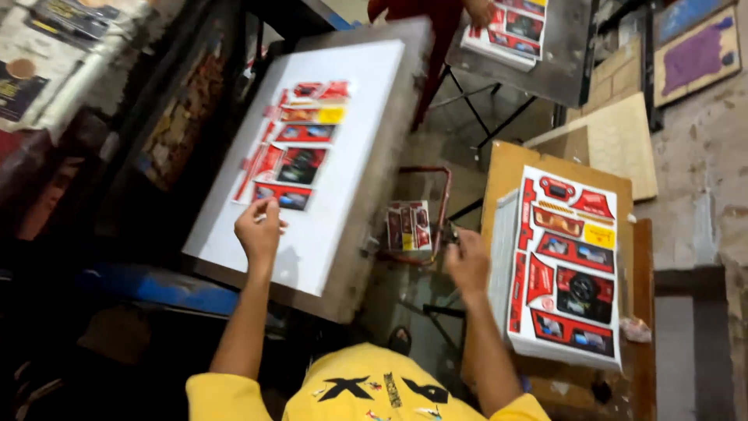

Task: The person repeatedly picks up printed sheets from a table and places them onto a flatbed press, then moves them back to the table, repeating the cycle. The sheets feature red and yellow graphics. A second person in a red sari is visible in the background handling similar sheets.

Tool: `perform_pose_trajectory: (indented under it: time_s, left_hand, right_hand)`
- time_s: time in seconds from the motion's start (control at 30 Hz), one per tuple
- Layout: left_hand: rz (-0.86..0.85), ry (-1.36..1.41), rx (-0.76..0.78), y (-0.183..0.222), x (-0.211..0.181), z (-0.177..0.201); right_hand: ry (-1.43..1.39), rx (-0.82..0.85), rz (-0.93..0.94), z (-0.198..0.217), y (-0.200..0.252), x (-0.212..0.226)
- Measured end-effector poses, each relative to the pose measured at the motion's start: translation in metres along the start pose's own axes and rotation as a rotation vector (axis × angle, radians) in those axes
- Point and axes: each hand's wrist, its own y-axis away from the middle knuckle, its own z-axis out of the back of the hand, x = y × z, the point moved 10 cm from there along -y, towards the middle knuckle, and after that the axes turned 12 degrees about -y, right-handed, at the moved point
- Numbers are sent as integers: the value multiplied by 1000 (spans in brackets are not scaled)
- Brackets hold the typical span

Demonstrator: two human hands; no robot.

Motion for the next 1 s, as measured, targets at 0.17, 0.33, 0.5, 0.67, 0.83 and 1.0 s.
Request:
perform_pose_trajectory:
  time_s: [0.17,0.33,0.5,0.67,0.83,1.0]
  left_hand:
    - [37,383,213,164,-57,-67]
    - [-15,249,915,340,-93,-228]
    - [-153,221,1027,441,-95,-306]
    - [-171,219,955,467,-92,-362]
    - [371,388,991,501,-47,-412]
    - [246,344,1012,498,-90,-425]
  right_hand:
    - [515,-134,-21,127,64,-89]
    - [400,110,-233,137,108,-141]
    - [390,213,-193,143,110,-157]
    - [101,229,-239,162,95,-182]
    - [-61,261,-384,185,101,-177]
    - [-368,136,-484,230,122,-215]
